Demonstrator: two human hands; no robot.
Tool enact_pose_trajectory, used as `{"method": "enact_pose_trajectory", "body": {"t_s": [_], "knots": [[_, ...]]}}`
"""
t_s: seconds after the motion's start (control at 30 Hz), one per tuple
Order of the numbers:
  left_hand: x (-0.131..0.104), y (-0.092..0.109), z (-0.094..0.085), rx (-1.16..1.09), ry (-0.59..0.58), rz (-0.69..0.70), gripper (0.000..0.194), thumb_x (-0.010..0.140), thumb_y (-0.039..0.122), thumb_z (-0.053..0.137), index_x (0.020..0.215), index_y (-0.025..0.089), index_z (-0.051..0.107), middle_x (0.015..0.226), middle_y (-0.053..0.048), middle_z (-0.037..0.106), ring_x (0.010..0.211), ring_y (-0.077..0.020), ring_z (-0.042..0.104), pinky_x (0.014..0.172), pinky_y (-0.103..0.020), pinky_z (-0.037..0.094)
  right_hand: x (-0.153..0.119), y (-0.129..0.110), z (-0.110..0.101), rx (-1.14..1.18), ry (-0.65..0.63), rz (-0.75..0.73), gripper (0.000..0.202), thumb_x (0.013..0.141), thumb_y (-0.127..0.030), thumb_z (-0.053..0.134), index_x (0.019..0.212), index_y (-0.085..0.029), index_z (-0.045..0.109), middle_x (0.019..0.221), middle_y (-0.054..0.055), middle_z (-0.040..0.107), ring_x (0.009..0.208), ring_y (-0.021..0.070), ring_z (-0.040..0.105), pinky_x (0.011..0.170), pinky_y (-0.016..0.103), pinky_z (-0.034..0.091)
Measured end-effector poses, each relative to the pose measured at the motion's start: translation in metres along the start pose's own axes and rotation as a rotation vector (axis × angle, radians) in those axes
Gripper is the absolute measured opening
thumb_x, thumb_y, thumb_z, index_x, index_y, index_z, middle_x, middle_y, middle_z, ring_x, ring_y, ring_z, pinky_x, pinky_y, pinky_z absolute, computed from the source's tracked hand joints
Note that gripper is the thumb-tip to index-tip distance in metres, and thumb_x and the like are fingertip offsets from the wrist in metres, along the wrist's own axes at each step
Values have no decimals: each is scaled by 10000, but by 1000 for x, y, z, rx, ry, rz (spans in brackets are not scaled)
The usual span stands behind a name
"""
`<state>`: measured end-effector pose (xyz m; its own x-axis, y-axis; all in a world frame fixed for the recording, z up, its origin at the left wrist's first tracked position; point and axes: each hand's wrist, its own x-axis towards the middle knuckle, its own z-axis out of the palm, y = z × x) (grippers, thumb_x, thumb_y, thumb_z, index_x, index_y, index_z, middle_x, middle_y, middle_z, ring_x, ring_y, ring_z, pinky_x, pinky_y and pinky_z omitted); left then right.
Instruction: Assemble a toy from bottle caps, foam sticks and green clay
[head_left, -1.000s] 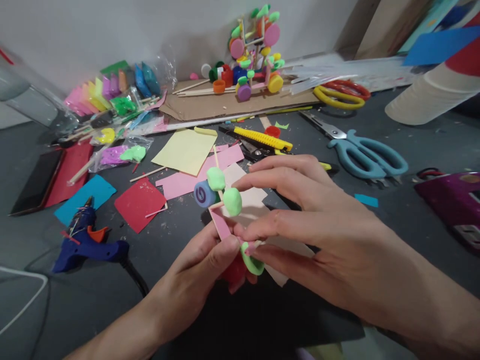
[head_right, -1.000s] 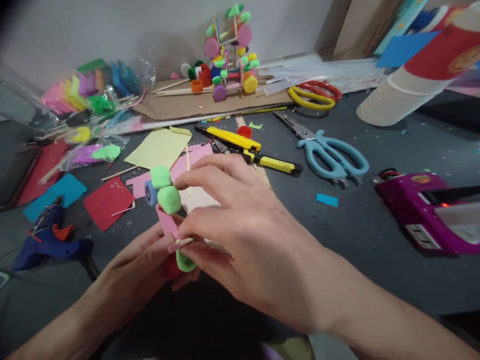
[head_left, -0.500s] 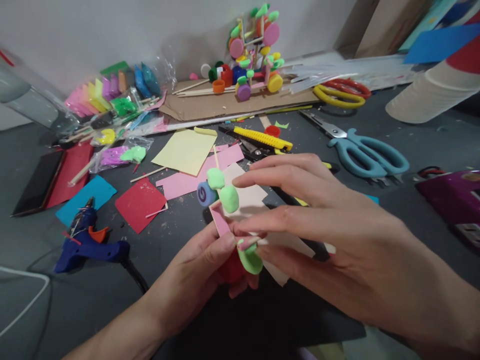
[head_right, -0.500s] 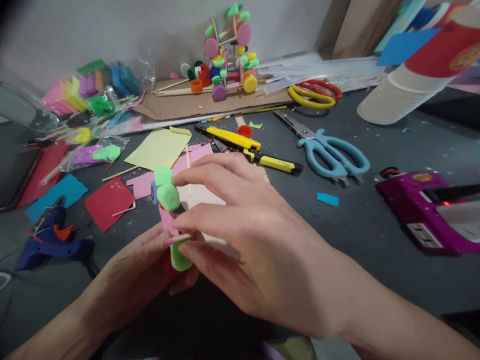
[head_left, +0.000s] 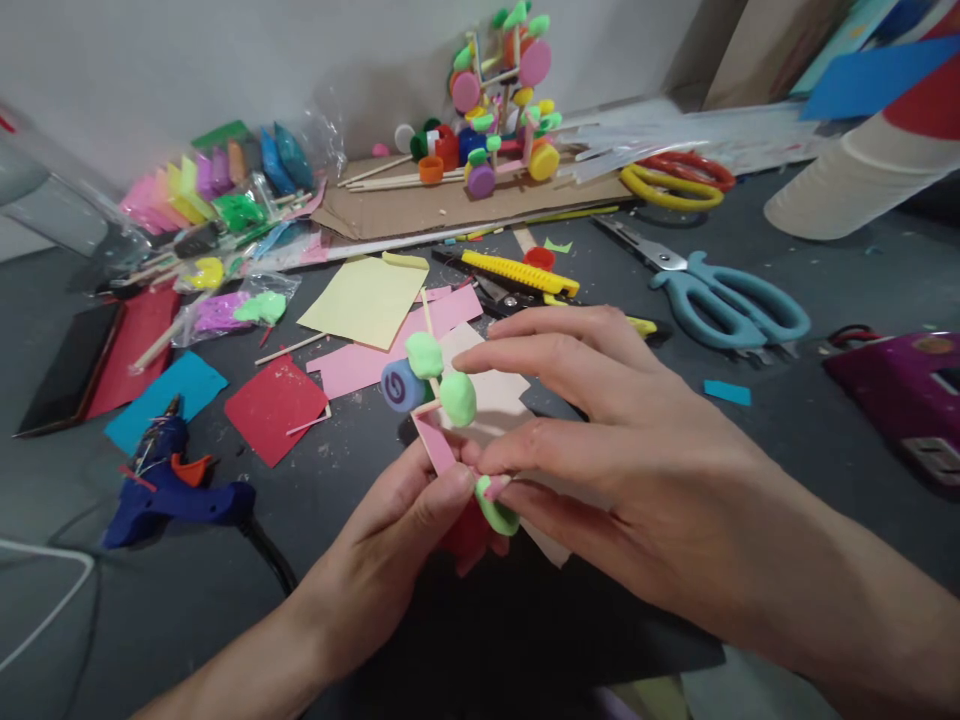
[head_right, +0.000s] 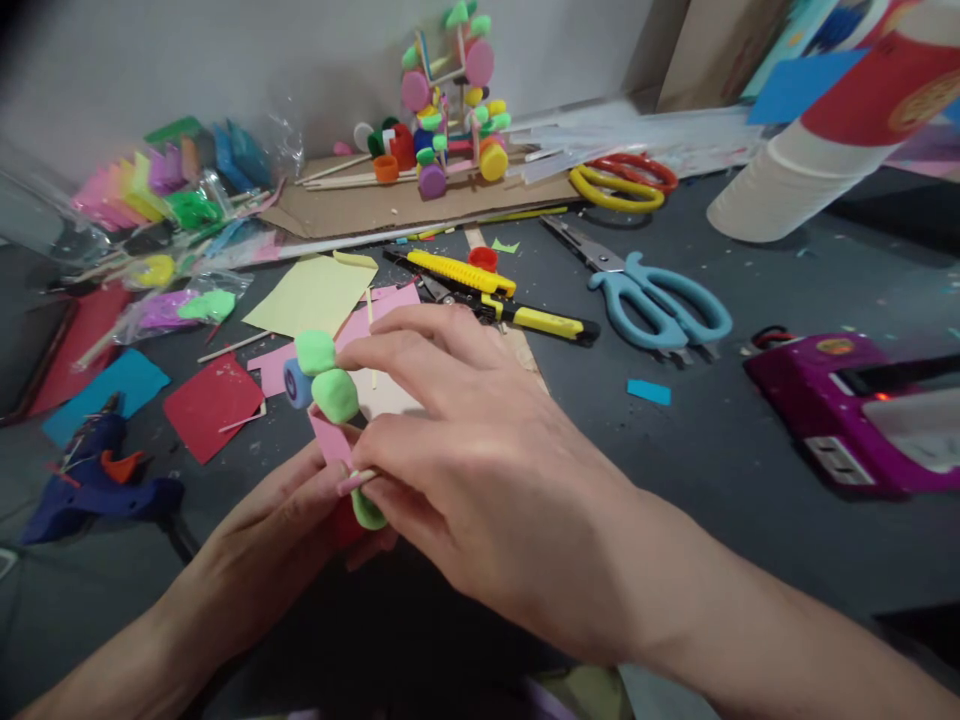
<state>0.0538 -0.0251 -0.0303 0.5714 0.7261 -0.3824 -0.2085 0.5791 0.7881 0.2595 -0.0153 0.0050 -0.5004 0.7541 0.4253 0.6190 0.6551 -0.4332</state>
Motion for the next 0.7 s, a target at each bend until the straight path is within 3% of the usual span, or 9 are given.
{"method": "enact_pose_trajectory", "body": {"t_s": [0.13, 0.27, 0.33, 0.43, 0.5, 0.7], "knots": [[2, -1, 0, -47, -25, -6, 200, 1045, 345, 545, 1002, 193, 667, 823, -3, 644, 707, -103, 537, 646, -208, 445, 1, 0, 0, -8, 4, -12, 237, 981, -206, 591, 819, -258, 756, 1316, 5, 679, 1322, 262, 545, 1110, 447, 481], [5, 0, 1, -224, -109, 0, 217, 1012, 350, 591, 941, 169, 687, 811, -27, 659, 705, -114, 595, 607, -193, 465, -1, -4, -6, 58, 49, 41, 154, 981, -206, 601, 953, -262, 743, 1352, 15, 653, 1342, 211, 537, 1142, 382, 461], [4, 3, 1, -270, -130, 7, 255, 985, 396, 631, 948, 154, 703, 800, -44, 675, 689, -119, 603, 592, -189, 473, -2, -7, -9, 76, 129, 142, 146, 1001, -213, 586, 983, -264, 722, 1284, 16, 671, 1222, 174, 626, 1072, 317, 511], [2, 8, 1, -325, -115, 6, 273, 948, 412, 691, 1022, 155, 745, 800, -50, 695, 682, -113, 618, 587, -171, 482, -3, -10, -10, 133, 200, 226, 160, 999, -193, 582, 887, -248, 683, 988, 3, 708, 869, 122, 701, 803, 244, 580], [2, 10, 1, -365, -104, 28, 252, 938, 387, 714, 1061, 174, 767, 813, -44, 707, 704, -110, 642, 601, -163, 497, -3, -10, -6, 217, 162, 198, 168, 988, -177, 591, 853, -231, 675, 845, -11, 694, 752, 102, 669, 676, 218, 546], [3, 8, 0, -418, -150, 97, 211, 955, 348, 705, 1065, 185, 783, 839, -44, 755, 758, -117, 691, 648, -166, 539, 1, -11, 6, 469, 64, 187, 106, 982, -160, 627, 930, -214, 702, 787, -54, 694, 704, 51, 627, 674, 152, 483]]}}
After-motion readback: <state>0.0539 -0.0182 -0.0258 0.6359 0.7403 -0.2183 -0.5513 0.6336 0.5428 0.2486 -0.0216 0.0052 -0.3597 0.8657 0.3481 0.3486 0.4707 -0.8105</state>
